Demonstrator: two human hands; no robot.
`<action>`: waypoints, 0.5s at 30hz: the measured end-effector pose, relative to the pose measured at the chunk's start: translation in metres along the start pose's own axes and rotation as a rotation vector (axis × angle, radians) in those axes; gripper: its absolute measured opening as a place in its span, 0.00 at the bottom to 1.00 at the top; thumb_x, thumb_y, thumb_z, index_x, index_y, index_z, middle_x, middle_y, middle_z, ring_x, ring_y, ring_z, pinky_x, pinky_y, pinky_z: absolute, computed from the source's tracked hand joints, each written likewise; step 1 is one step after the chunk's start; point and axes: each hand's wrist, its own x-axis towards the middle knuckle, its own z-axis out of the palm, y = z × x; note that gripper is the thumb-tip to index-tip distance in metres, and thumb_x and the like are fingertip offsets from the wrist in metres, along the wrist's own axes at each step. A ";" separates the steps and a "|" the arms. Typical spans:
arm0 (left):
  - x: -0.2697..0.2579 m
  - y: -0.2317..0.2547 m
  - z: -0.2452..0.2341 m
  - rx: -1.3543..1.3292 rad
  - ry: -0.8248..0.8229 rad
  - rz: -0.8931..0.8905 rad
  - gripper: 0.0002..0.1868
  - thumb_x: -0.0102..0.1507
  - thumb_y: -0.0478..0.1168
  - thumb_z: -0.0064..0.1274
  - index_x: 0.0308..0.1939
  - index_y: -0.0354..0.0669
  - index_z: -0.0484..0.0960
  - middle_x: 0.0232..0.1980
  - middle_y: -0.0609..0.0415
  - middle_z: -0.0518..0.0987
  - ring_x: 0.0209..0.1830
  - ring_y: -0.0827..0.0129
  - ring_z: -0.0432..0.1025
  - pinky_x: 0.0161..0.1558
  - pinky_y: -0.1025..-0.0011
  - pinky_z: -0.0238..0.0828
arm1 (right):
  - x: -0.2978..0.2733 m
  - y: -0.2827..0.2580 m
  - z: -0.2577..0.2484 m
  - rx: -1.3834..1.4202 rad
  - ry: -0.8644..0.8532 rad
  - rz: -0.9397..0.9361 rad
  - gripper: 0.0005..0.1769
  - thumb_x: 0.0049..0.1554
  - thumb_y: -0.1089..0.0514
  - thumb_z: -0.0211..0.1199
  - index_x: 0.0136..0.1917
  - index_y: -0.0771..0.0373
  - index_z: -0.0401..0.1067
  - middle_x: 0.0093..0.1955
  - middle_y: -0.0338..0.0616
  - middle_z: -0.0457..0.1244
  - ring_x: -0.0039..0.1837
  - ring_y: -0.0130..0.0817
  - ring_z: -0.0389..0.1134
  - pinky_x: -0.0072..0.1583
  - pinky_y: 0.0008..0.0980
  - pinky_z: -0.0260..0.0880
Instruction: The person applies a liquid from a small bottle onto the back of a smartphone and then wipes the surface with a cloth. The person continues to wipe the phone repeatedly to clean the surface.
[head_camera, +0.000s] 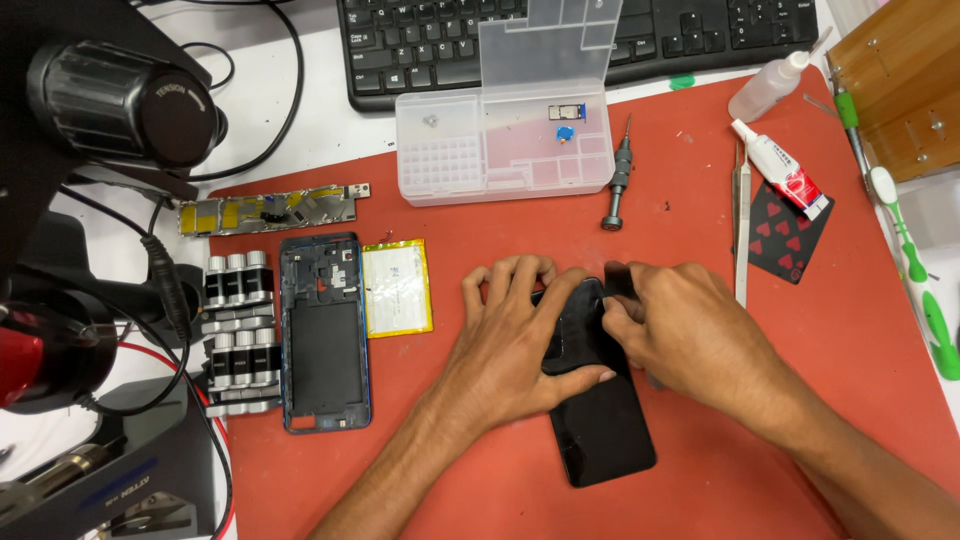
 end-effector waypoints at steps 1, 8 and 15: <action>0.000 0.000 0.000 0.000 0.001 -0.002 0.45 0.54 0.70 0.61 0.67 0.51 0.69 0.55 0.50 0.66 0.57 0.54 0.60 0.56 0.49 0.53 | -0.001 -0.001 0.000 -0.001 -0.001 -0.001 0.18 0.61 0.49 0.51 0.34 0.60 0.67 0.23 0.40 0.69 0.37 0.51 0.70 0.48 0.43 0.66; 0.000 0.002 -0.001 0.010 -0.018 -0.021 0.41 0.55 0.70 0.59 0.65 0.54 0.71 0.54 0.52 0.64 0.57 0.54 0.59 0.57 0.44 0.51 | -0.019 -0.002 0.002 0.090 -0.081 0.100 0.18 0.61 0.50 0.52 0.33 0.59 0.64 0.22 0.40 0.68 0.29 0.42 0.69 0.42 0.38 0.66; -0.001 0.001 0.001 0.033 -0.018 -0.012 0.43 0.55 0.70 0.59 0.68 0.54 0.71 0.55 0.51 0.65 0.58 0.54 0.59 0.57 0.45 0.52 | -0.052 0.009 0.010 0.103 -0.169 0.178 0.17 0.61 0.46 0.54 0.34 0.55 0.65 0.21 0.35 0.68 0.22 0.34 0.67 0.40 0.33 0.70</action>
